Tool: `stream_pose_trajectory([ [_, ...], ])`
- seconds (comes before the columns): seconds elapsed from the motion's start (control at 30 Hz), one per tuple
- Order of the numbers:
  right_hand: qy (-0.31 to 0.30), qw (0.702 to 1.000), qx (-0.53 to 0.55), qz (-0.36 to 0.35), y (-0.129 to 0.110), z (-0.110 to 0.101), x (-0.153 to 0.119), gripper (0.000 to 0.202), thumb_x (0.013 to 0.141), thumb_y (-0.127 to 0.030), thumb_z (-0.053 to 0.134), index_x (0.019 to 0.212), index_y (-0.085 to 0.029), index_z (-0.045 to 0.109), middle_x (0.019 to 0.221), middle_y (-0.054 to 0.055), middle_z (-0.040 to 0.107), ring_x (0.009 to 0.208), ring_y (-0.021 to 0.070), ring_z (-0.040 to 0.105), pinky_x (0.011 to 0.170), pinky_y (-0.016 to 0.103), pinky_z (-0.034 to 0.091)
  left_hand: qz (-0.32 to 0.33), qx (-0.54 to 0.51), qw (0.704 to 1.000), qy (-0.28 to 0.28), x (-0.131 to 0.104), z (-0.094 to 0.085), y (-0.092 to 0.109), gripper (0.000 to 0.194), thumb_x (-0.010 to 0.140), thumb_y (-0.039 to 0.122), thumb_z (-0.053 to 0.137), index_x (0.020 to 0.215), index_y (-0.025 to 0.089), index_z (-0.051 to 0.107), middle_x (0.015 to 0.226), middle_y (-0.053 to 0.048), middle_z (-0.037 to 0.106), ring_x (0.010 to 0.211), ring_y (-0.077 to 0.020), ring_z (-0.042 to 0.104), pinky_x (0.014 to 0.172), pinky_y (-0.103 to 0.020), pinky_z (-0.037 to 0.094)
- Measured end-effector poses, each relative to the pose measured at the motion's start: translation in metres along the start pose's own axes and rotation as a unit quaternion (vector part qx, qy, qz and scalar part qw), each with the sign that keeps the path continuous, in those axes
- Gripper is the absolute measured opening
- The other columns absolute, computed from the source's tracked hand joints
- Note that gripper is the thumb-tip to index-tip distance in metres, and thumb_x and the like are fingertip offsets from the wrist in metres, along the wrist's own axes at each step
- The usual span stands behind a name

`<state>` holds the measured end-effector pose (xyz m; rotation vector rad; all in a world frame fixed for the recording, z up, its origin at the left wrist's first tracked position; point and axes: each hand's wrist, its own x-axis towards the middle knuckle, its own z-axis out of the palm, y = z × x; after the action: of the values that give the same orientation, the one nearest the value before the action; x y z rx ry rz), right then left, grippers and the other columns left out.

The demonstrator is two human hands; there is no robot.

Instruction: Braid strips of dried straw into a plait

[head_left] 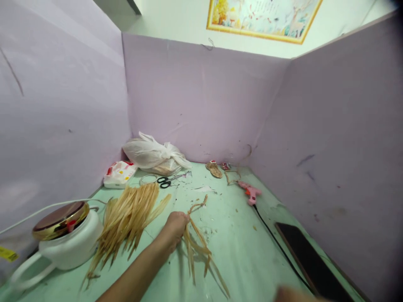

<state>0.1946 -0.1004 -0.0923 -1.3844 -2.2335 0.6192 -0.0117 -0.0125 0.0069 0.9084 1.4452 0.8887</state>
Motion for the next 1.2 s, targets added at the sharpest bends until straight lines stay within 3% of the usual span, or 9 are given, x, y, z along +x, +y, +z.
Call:
stream_pose_trajectory([
  [0.13, 0.034, 0.986, 0.154, 0.051, -0.053, -0.062, 0.088, 0.026, 0.089, -0.031, 0.038, 0.105, -0.019, 0.055, 0.105, 0.006, 0.058, 0.09, 0.0147, 0.058, 0.073, 0.028, 0.047, 0.012, 0.011, 1.0, -0.013, 0.003, -0.008, 0.004, 0.023, 0.068, 0.019, 0.047, 0.05, 0.02, 0.033, 0.038, 0.01, 0.024, 0.031, -0.0037, 0.014, 0.034, -0.018, 0.007],
  [0.17, -0.003, 0.94, 0.307, 0.147, -0.065, -0.068, 0.108, 0.022, 0.084, -0.03, 0.045, 0.097, -0.017, 0.058, 0.099, 0.007, 0.06, 0.087, 0.0149, 0.058, 0.072, 0.028, 0.046, 0.015, 0.013, 1.0, -0.018, 0.004, -0.009, 0.004, 0.023, 0.068, 0.02, 0.047, 0.05, 0.019, 0.033, 0.038, 0.01, 0.024, 0.031, -0.0035, 0.014, 0.034, -0.018, 0.006],
  [0.3, -0.078, 0.886, 0.411, 0.199, -0.092, -0.055, 0.151, 0.016, 0.075, -0.021, 0.043, 0.068, -0.013, 0.055, 0.06, 0.001, 0.054, 0.048, 0.0092, 0.051, 0.045, 0.021, 0.039, 0.021, 0.03, 0.999, -0.038, 0.007, -0.011, 0.001, 0.022, 0.068, 0.021, 0.046, 0.048, 0.018, 0.037, 0.036, 0.008, 0.029, 0.03, -0.0036, 0.017, 0.034, -0.018, 0.01],
  [0.4, -0.082, 0.869, 0.434, 0.222, -0.089, -0.037, 0.151, 0.014, 0.069, -0.018, 0.044, 0.056, -0.016, 0.047, 0.045, -0.006, 0.04, 0.034, 0.0045, 0.029, 0.034, 0.017, 0.021, 0.031, 0.05, 0.997, -0.045, 0.011, -0.009, -0.004, 0.018, 0.064, 0.017, 0.046, 0.046, 0.017, 0.043, 0.036, 0.007, 0.034, 0.031, -0.0046, 0.023, 0.036, -0.019, 0.017],
  [0.5, -0.064, 0.873, 0.426, 0.228, -0.081, -0.032, 0.145, 0.017, 0.066, -0.017, 0.046, 0.049, -0.016, 0.048, 0.038, -0.008, 0.033, 0.033, 0.0043, 0.02, 0.035, 0.019, 0.013, 0.047, 0.072, 0.995, -0.043, 0.015, -0.009, -0.007, 0.017, 0.062, 0.016, 0.047, 0.045, 0.015, 0.048, 0.037, 0.006, 0.036, 0.035, -0.0056, 0.028, 0.04, -0.02, 0.02],
  [0.8, 0.021, 0.902, 0.378, 0.207, -0.072, -0.018, 0.148, 0.016, 0.057, -0.011, 0.047, 0.041, -0.016, 0.047, 0.036, -0.008, 0.033, 0.039, 0.0058, 0.026, 0.041, 0.022, 0.016, 0.086, 0.175, 0.981, 0.0, 0.015, -0.018, 0.002, 0.022, 0.054, 0.01, 0.052, 0.036, 0.016, 0.04, 0.035, 0.007, 0.029, 0.039, -0.0052, 0.023, 0.043, -0.021, 0.016],
  [1.03, 0.077, 0.896, 0.382, 0.215, -0.073, -0.01, 0.149, 0.013, 0.057, -0.015, 0.046, 0.044, -0.017, 0.047, 0.04, -0.007, 0.036, 0.042, 0.0068, 0.028, 0.042, 0.021, 0.019, 0.082, 0.256, 0.963, 0.019, 0.012, -0.031, 0.011, 0.02, 0.06, 0.016, 0.055, 0.041, 0.015, 0.051, 0.035, 0.004, 0.039, 0.037, -0.0084, 0.032, 0.043, -0.022, 0.023],
  [1.13, 0.092, 0.884, 0.406, 0.212, -0.077, -0.01, 0.148, 0.012, 0.057, -0.015, 0.046, 0.046, -0.016, 0.05, 0.043, -0.005, 0.043, 0.045, 0.008, 0.035, 0.044, 0.021, 0.024, 0.118, 0.284, 0.95, 0.047, 0.0, -0.025, 0.011, 0.017, 0.062, 0.017, 0.055, 0.045, 0.016, 0.052, 0.044, 0.0, 0.047, 0.046, -0.0123, 0.042, 0.048, -0.024, 0.028],
  [1.2, 0.101, 0.871, 0.432, 0.213, -0.081, -0.01, 0.146, 0.01, 0.057, -0.016, 0.046, 0.047, -0.017, 0.049, 0.046, -0.004, 0.046, 0.047, 0.0087, 0.037, 0.046, 0.021, 0.028, 0.163, 0.34, 0.923, 0.073, -0.013, -0.014, 0.007, 0.013, 0.066, 0.017, 0.054, 0.053, 0.016, 0.057, 0.051, -0.003, 0.052, 0.055, -0.0171, 0.049, 0.054, -0.026, 0.03],
])
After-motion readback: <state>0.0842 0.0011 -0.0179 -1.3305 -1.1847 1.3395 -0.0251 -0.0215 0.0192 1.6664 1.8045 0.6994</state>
